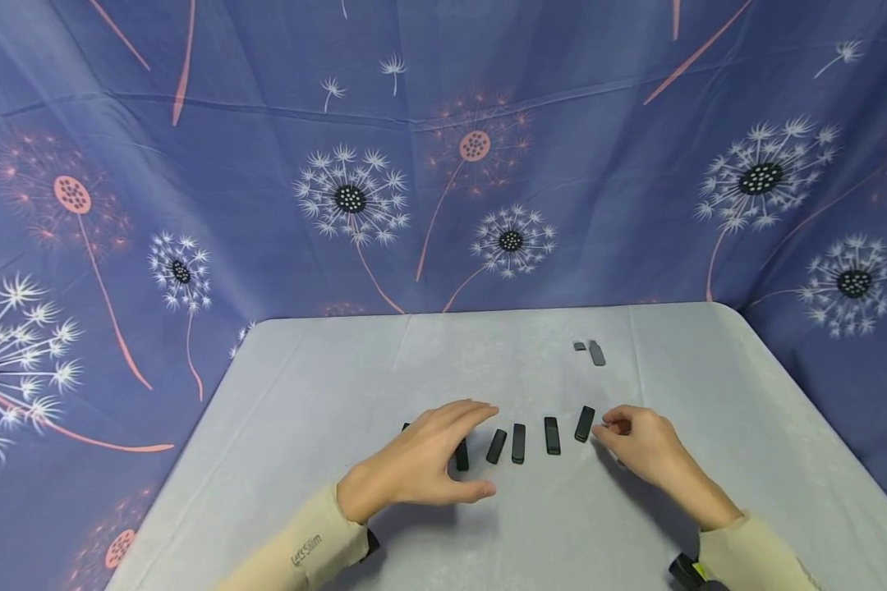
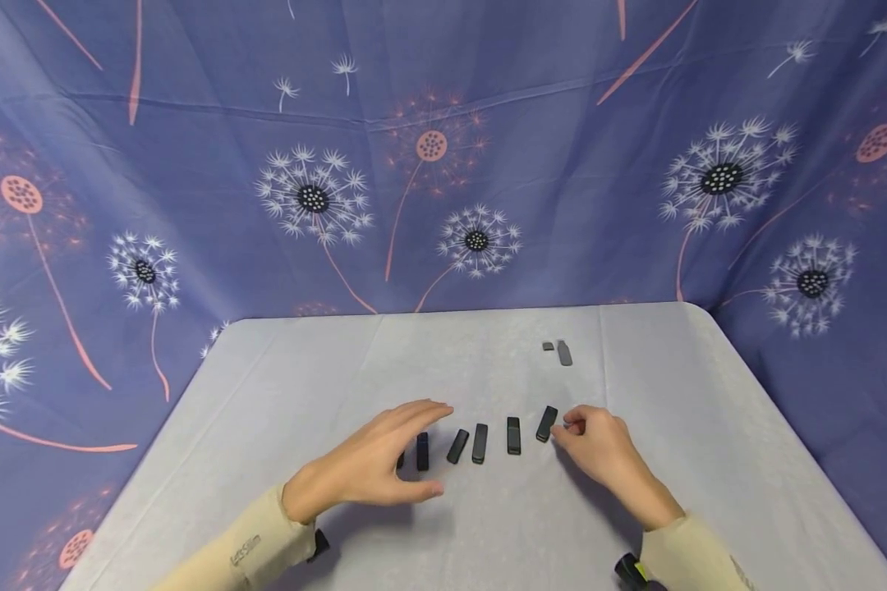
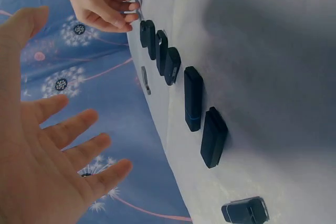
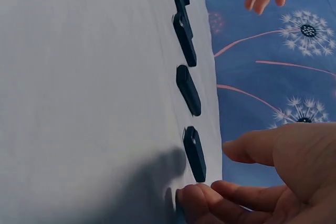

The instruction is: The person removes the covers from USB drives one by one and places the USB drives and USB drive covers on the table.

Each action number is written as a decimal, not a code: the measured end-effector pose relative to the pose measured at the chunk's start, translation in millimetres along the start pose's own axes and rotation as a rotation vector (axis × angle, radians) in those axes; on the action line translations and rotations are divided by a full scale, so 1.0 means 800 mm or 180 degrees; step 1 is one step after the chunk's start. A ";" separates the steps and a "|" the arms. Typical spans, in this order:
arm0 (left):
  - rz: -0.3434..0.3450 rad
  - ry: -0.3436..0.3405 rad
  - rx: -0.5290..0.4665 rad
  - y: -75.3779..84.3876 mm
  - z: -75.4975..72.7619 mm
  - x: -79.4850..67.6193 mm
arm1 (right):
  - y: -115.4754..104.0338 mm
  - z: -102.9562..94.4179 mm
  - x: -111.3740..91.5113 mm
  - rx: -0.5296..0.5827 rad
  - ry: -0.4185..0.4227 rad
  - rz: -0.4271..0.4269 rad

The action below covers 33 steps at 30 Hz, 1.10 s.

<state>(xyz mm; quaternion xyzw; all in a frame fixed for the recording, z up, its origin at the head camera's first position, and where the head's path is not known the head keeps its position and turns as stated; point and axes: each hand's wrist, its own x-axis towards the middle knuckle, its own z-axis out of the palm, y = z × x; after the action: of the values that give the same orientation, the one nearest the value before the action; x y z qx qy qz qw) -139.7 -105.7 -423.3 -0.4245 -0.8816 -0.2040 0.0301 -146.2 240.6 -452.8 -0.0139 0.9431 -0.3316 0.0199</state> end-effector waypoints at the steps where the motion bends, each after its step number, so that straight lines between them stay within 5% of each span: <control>1: -0.0028 0.0020 -0.0004 0.001 0.000 -0.003 | 0.000 -0.001 0.002 -0.0024 -0.0047 0.0012; 16: -0.0053 0.0043 -0.0241 0.016 0.003 -0.018 | -0.001 -0.003 0.034 -0.0279 -0.0517 0.0267; 33: 0.0003 0.0050 -0.0256 0.025 0.004 -0.022 | -0.015 0.015 0.041 -0.0378 -0.0401 0.0274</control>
<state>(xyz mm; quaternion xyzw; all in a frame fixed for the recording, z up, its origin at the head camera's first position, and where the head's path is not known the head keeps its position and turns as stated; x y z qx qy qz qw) -112.8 -106.4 -423.4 -0.4242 -0.8722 -0.2426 0.0201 -178.0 222.9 -455.6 0.0046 0.9577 -0.2724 0.0925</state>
